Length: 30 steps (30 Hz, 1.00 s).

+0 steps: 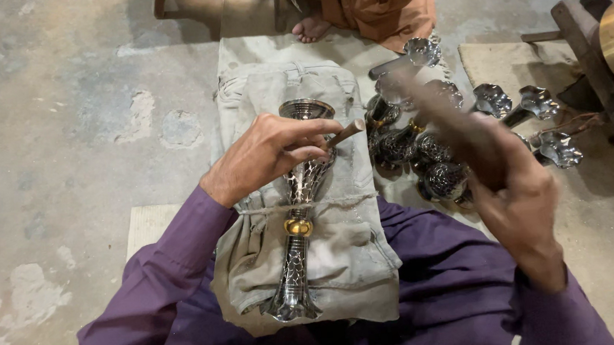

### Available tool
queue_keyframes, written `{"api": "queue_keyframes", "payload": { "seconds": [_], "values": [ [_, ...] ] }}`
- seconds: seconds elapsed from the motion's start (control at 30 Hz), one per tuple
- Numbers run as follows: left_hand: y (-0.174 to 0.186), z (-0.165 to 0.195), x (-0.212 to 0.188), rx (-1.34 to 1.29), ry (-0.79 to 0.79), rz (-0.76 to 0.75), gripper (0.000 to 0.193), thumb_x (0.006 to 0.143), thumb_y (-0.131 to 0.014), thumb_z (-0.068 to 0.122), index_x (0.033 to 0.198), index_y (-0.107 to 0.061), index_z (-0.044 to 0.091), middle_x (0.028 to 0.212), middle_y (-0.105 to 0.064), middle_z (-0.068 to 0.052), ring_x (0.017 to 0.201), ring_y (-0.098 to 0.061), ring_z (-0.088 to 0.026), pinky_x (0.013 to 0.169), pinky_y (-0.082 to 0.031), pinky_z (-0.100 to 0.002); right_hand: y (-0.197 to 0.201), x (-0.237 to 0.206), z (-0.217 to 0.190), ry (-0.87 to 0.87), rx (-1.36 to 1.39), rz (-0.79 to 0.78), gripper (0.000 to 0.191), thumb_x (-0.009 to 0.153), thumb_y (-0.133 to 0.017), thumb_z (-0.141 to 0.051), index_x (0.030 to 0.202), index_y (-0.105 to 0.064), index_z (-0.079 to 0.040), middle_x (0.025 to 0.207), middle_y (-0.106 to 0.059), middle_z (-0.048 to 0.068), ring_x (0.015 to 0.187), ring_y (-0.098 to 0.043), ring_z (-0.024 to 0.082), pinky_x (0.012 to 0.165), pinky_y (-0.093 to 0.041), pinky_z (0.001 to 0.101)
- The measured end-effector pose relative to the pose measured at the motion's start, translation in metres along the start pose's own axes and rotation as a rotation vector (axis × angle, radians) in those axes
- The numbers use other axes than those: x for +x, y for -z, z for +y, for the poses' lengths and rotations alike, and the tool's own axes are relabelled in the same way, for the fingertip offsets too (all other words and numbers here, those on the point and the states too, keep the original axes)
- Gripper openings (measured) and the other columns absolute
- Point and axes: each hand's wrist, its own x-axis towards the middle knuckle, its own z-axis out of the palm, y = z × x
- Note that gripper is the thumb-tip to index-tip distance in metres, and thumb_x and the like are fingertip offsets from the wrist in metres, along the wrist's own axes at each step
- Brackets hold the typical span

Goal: The person sits cross-legged on the floor holding a small punch against the surface of an engraved metal vase resting on a cloth pad, and repeatedly strikes the punch with a wooden mallet to chase the decoration, repositioning the punch around the vase body as they work.

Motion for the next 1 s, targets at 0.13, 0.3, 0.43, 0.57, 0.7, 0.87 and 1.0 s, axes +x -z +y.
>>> {"api": "queue_keyframes", "payload": {
  "seconds": [0.13, 0.3, 0.43, 0.57, 0.7, 0.87, 1.0],
  "values": [
    [0.000, 0.000, -0.001, 0.008, 0.009, 0.001, 0.046, 0.089, -0.076, 0.020, 0.134, -0.067, 0.019, 0.093, -0.080, -0.004, 0.081, -0.079, -0.018, 0.072, -0.063, -0.034, 0.002, 0.001, 0.006, 0.194, -0.019, -0.091, 0.066, 0.081, -0.070, 0.005, 0.143, -0.058, -0.012, 0.117, -0.072, 0.014, 0.097, -0.074, 0.026, 0.082, -0.062, 0.0395],
    [-0.003, -0.004, -0.002, 0.014, 0.013, -0.002, 0.044, 0.089, -0.076, 0.021, 0.132, -0.067, 0.020, 0.092, -0.080, -0.003, 0.080, -0.078, -0.017, 0.074, -0.064, -0.033, -0.013, -0.004, 0.018, 0.184, 0.308, 0.033, 0.045, 0.102, -0.070, -0.005, 0.141, -0.055, -0.023, 0.111, -0.072, 0.005, 0.090, -0.071, 0.017, 0.079, -0.062, 0.0312],
    [-0.005, -0.007, -0.001, 0.032, 0.021, -0.004, 0.043, 0.089, -0.076, 0.021, 0.131, -0.068, 0.021, 0.092, -0.081, -0.002, 0.080, -0.078, -0.016, 0.074, -0.064, -0.033, -0.010, -0.007, 0.027, 0.072, -0.381, -0.116, 0.051, 0.100, -0.071, -0.009, 0.147, -0.059, -0.025, 0.098, -0.076, 0.005, 0.067, -0.071, 0.018, 0.061, -0.058, 0.0338],
    [-0.005, -0.006, 0.001, 0.016, 0.001, -0.003, 0.046, 0.088, -0.075, 0.020, 0.133, -0.067, 0.021, 0.094, -0.081, -0.003, 0.080, -0.078, -0.016, 0.074, -0.064, -0.033, -0.011, -0.004, 0.029, 0.172, -0.033, 0.035, 0.053, 0.097, -0.073, -0.012, 0.146, -0.057, -0.024, 0.111, -0.073, 0.006, 0.084, -0.070, 0.017, 0.073, -0.057, 0.0319],
    [-0.003, -0.003, 0.000, 0.020, -0.001, -0.005, 0.046, 0.089, -0.075, 0.020, 0.133, -0.067, 0.021, 0.094, -0.081, -0.003, 0.080, -0.078, -0.017, 0.074, -0.063, -0.035, -0.012, -0.002, 0.025, 0.193, -0.104, -0.016, 0.046, 0.097, -0.076, -0.008, 0.139, -0.061, -0.021, 0.095, -0.071, 0.002, 0.077, -0.066, 0.015, 0.069, -0.056, 0.0352],
    [-0.001, 0.000, 0.000, 0.017, 0.030, -0.011, 0.045, 0.089, -0.076, 0.021, 0.133, -0.067, 0.020, 0.092, -0.080, -0.003, 0.079, -0.078, -0.018, 0.072, -0.063, -0.035, -0.011, -0.002, 0.023, 0.042, 0.321, 0.000, 0.054, 0.097, -0.065, 0.004, 0.148, -0.054, -0.009, 0.100, -0.069, 0.003, 0.073, -0.062, 0.011, 0.059, -0.051, 0.0289],
    [0.000, 0.000, 0.001, 0.009, 0.010, -0.008, 0.044, 0.090, -0.075, 0.020, 0.133, -0.067, 0.020, 0.093, -0.080, -0.003, 0.080, -0.078, -0.017, 0.073, -0.063, -0.034, -0.012, -0.004, 0.028, 0.097, -0.090, -0.045, 0.058, 0.092, -0.069, 0.002, 0.144, -0.056, -0.017, 0.099, -0.074, 0.005, 0.074, -0.068, 0.014, 0.064, -0.056, 0.0318]
  ]
}}
